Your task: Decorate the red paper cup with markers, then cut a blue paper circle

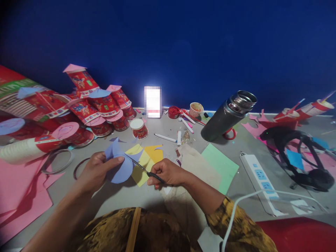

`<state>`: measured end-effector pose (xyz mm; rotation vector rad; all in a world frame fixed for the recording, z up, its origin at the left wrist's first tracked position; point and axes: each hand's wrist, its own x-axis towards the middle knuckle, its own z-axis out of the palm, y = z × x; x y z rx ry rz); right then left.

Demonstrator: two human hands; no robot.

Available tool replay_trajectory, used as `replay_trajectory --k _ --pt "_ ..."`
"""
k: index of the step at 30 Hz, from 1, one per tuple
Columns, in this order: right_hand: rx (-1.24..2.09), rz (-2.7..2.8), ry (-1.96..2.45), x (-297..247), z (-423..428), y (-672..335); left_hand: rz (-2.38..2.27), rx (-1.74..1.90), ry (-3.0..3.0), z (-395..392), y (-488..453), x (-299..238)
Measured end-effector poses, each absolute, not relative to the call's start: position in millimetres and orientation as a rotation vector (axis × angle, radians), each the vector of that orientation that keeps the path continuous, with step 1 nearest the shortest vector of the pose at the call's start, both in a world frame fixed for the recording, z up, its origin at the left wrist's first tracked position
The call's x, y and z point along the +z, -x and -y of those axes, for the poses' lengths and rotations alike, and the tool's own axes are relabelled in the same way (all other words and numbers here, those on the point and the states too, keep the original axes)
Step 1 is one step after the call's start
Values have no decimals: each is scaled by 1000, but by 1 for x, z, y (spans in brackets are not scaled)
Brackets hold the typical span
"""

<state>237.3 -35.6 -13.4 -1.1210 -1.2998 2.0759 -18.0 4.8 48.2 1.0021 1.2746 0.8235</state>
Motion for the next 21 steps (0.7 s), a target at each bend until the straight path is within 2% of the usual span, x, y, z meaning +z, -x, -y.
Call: replay_trajectory --k 9,21 --pt "2086 1356 1110 -10 36 -238 -1202 676 -1075 -6 20 58" --pt "2091 1343 1104 -12 36 -239 -1171 673 -1108 -9 22 52"
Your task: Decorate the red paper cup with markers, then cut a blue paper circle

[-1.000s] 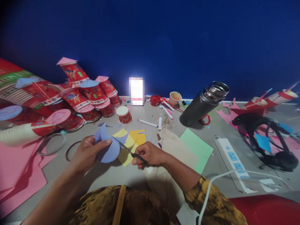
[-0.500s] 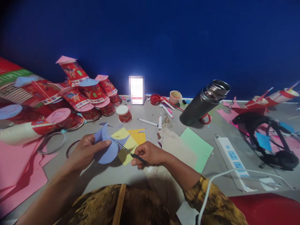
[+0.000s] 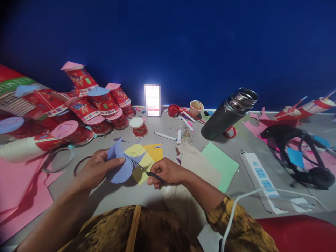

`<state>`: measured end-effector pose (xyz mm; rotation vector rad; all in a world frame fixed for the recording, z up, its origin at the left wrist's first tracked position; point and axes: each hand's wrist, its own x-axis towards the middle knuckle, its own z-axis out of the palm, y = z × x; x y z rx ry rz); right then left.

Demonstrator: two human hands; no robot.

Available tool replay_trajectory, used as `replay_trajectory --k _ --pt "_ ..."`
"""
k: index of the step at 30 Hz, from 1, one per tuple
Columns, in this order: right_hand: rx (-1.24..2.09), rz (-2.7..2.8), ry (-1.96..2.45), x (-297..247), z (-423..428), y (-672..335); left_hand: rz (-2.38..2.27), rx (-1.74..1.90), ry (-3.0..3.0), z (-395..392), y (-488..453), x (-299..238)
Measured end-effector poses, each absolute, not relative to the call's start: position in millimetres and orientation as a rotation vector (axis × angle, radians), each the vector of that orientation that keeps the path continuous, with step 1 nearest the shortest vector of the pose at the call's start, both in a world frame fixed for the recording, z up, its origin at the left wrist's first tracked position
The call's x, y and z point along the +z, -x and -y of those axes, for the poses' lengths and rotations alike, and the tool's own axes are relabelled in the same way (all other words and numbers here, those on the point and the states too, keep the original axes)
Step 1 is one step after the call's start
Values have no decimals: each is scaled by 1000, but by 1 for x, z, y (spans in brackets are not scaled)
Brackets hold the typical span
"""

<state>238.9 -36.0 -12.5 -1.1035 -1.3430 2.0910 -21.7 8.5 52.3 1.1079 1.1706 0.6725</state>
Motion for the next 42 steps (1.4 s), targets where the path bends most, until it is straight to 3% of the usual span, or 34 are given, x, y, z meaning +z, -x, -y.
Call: replay_trajectory --k 42 --pt "2075 1322 1128 -12 37 -237 -1173 559 -1071 -20 29 64"
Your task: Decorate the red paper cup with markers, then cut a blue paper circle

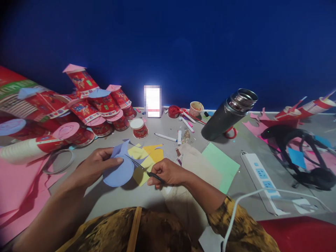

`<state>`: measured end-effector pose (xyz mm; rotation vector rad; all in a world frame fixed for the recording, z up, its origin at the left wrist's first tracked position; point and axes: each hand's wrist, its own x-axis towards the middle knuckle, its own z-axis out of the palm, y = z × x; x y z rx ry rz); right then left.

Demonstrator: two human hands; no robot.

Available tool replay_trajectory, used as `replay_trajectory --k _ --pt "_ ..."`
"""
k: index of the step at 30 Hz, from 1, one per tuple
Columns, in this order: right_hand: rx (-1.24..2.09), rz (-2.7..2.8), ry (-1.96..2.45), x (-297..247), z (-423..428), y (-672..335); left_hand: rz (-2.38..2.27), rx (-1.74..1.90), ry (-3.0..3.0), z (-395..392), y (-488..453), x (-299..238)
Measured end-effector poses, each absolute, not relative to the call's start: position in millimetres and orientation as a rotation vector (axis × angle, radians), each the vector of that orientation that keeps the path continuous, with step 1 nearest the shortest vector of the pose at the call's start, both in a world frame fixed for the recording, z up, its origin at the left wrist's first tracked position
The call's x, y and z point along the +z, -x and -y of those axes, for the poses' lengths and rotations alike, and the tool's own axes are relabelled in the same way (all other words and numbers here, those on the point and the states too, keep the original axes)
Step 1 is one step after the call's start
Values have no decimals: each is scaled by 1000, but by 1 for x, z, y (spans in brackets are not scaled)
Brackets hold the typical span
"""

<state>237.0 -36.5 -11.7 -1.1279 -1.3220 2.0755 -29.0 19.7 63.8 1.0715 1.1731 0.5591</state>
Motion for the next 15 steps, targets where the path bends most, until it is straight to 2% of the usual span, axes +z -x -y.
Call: replay_trajectory --k 6,15 --pt "2061 1278 1141 -15 35 -236 -1171 818 -1028 -19 35 45" --pt "2054 1310 1163 -14 36 -236 -1252 994 -1017 -11 21 42"
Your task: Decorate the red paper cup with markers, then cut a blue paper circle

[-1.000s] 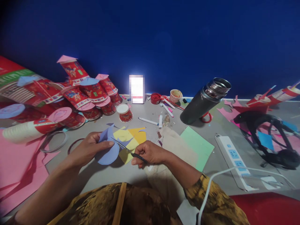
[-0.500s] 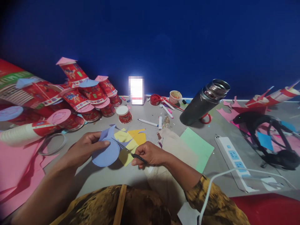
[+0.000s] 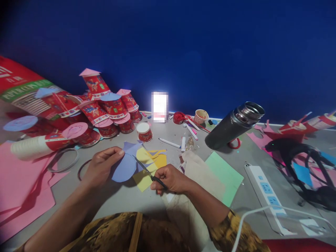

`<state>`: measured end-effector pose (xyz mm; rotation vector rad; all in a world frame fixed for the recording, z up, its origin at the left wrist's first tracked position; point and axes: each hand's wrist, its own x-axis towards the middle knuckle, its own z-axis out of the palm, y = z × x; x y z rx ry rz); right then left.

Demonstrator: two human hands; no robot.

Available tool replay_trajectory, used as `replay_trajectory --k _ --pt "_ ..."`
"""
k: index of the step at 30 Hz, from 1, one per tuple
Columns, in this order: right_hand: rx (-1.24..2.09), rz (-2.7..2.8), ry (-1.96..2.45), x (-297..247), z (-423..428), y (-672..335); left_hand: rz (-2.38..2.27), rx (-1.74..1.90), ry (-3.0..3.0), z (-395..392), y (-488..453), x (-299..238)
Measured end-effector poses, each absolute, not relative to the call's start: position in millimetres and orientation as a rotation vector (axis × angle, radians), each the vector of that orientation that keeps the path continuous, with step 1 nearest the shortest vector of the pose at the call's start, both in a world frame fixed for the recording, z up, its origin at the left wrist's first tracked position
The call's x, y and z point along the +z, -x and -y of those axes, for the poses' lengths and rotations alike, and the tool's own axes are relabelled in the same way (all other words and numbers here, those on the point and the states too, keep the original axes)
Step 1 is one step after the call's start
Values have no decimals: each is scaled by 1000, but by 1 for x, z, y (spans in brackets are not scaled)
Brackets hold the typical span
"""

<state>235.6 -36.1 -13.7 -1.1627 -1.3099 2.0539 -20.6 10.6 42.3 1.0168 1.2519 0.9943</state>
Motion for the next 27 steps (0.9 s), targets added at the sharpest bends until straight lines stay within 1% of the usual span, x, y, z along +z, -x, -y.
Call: replay_trajectory --k 12,27 --pt "2027 1338 1165 -11 37 -235 -1353 1040 -1258 -4 12 52" --pt "2033 1313 1177 -5 37 -234 -1343 1023 -1281 -6 15 48"
